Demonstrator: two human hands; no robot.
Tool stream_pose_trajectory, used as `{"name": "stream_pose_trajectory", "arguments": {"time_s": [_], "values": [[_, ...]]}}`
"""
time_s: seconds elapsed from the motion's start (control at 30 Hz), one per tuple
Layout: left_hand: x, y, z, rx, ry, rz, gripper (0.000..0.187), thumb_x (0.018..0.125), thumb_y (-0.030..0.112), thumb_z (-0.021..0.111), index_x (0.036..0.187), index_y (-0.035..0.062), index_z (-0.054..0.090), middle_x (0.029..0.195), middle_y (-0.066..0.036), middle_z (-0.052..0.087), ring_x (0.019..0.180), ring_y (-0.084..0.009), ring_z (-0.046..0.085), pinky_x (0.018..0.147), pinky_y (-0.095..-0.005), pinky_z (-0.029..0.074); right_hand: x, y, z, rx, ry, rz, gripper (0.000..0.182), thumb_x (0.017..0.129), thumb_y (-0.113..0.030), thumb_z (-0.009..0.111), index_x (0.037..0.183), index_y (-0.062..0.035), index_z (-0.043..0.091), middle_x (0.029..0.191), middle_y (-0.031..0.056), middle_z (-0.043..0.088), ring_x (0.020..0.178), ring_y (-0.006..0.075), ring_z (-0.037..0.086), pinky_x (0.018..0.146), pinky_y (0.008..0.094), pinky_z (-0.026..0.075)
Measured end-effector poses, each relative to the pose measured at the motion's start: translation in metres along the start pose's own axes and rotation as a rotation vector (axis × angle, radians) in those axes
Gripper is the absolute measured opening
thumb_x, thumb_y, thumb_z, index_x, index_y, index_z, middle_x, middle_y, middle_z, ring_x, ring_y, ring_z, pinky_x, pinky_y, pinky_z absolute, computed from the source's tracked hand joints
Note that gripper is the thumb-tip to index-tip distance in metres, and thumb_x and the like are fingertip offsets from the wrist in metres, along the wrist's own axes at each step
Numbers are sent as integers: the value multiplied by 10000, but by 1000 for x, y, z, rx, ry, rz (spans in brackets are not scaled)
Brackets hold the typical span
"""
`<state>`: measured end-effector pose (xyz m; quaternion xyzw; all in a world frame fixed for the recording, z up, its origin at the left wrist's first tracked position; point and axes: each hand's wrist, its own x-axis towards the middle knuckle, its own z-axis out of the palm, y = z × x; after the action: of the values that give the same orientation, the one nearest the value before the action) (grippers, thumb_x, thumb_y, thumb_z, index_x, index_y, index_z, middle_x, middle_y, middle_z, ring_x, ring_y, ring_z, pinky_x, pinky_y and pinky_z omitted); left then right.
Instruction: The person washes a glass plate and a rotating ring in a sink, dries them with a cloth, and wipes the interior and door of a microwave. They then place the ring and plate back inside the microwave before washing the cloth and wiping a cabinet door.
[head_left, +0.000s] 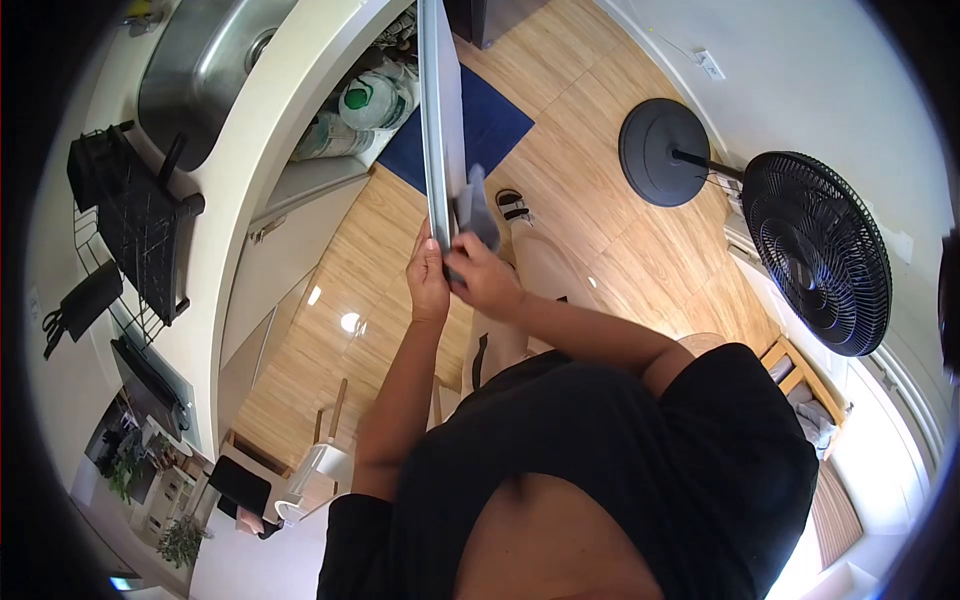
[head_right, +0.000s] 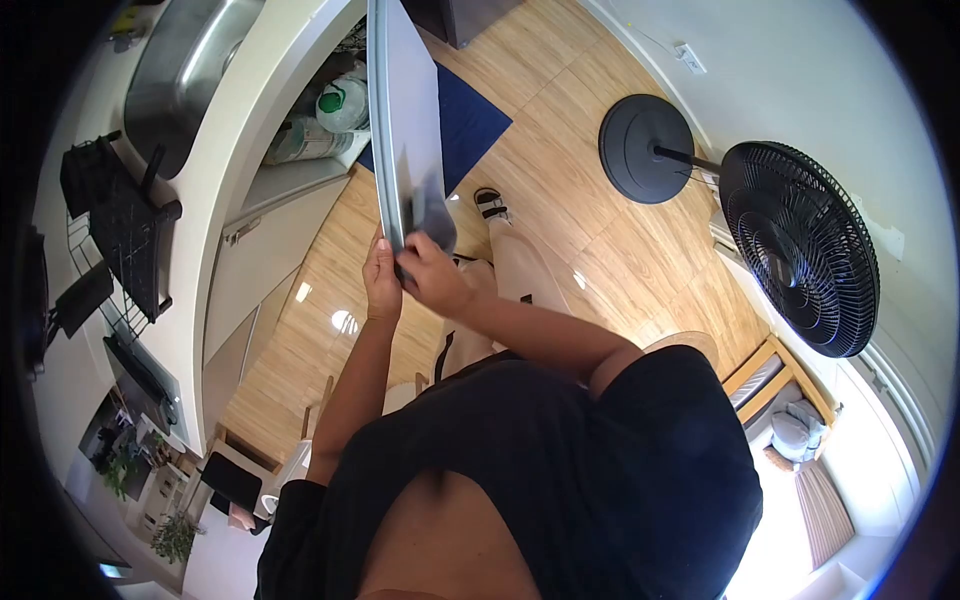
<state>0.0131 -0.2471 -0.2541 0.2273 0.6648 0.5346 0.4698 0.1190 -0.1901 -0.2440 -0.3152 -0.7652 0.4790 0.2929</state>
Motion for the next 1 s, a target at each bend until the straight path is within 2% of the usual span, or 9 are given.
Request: {"name": "stream_pose_trajectory", "arguments": {"time_s": [0.1, 0.2, 0.27, 0.37, 0.57, 0.73, 0.8, 0.9, 1.0], "values": [[-2, -8, -5, 29, 4, -39, 458, 991, 276, 313, 1313, -37, 399, 1284, -148, 476, 1158, -205, 460, 976, -293, 360, -9, -4, 4, -7, -94, 27, 261, 659, 0, 636, 905, -17, 549, 881, 147, 478, 796, 369, 520, 672, 420, 445], [2, -13, -15, -76, 21, -43, 461, 991, 285, 318, 1313, -34, 402, 1279, -139, 481, 1151, -192, 460, 975, -288, 356, 30, 1, 4, 18, -104, 23, 262, 660, 0, 633, 906, -19, 545, 878, 162, 490, 795, 372, 529, 670, 424, 448], [1, -8, -25, -68, 25, -136, 469, 988, 313, 347, 1288, -38, 426, 1120, -76, 547, 989, -115, 504, 878, -248, 410, 65, 1, 1, -39, 4, 177, 261, 669, 7, 636, 906, -50, 543, 891, 147, 515, 812, 345, 540, 696, 403, 452], [8, -6, -35, 26, 51, -28, 453, 988, 307, 354, 1269, -36, 448, 1093, -59, 555, 975, -103, 502, 857, -237, 415, 94, 15, 12, -5, 124, 132, 228, 683, -4, 629, 890, -44, 543, 848, 150, 528, 773, 348, 550, 677, 406, 454], [8, -2, -27, -80, 36, -39, 441, 988, 293, 355, 1263, -37, 453, 1096, -64, 553, 982, -121, 504, 870, -245, 413, 6, -5, 33, -1, -7, -32, 251, 655, 4, 641, 880, -27, 537, 918, 159, 463, 813, 349, 521, 674, 412, 463], [10, -13, -29, -77, 54, -13, 441, 986, 303, 357, 1257, -28, 462, 1061, -56, 562, 926, -116, 521, 818, -233, 433, 18, 2, 31, 5, -54, -73, 260, 638, 6, 644, 872, -24, 536, 905, 148, 464, 808, 350, 521, 684, 416, 458], [10, -17, -40, -66, 34, -77, 449, 983, 322, 364, 1261, -16, 466, 1014, -44, 571, 849, -95, 528, 732, -215, 450, 34, 4, 31, 37, -12, 57, 243, 627, 15, 643, 847, -16, 545, 868, 143, 481, 800, 358, 527, 687, 418, 458], [12, -20, -47, -30, 57, -64, 461, 980, 340, 365, 1266, -7, 468, 980, -34, 574, 794, -80, 524, 665, -204, 451, 79, 14, 23, 0, 120, 59, 196, 648, 11, 634, 833, -21, 576, 819, 144, 503, 778, 343, 536, 678, 383, 451], [12, -13, -51, 54, 55, -64, 468, 980, 347, 361, 1268, -6, 468, 984, -32, 573, 802, -83, 523, 672, -207, 455, 128, 27, 10, -2, 227, 52, 176, 648, -4, 634, 817, -23, 588, 809, 153, 529, 777, 351, 549, 668, 393, 453]]}}
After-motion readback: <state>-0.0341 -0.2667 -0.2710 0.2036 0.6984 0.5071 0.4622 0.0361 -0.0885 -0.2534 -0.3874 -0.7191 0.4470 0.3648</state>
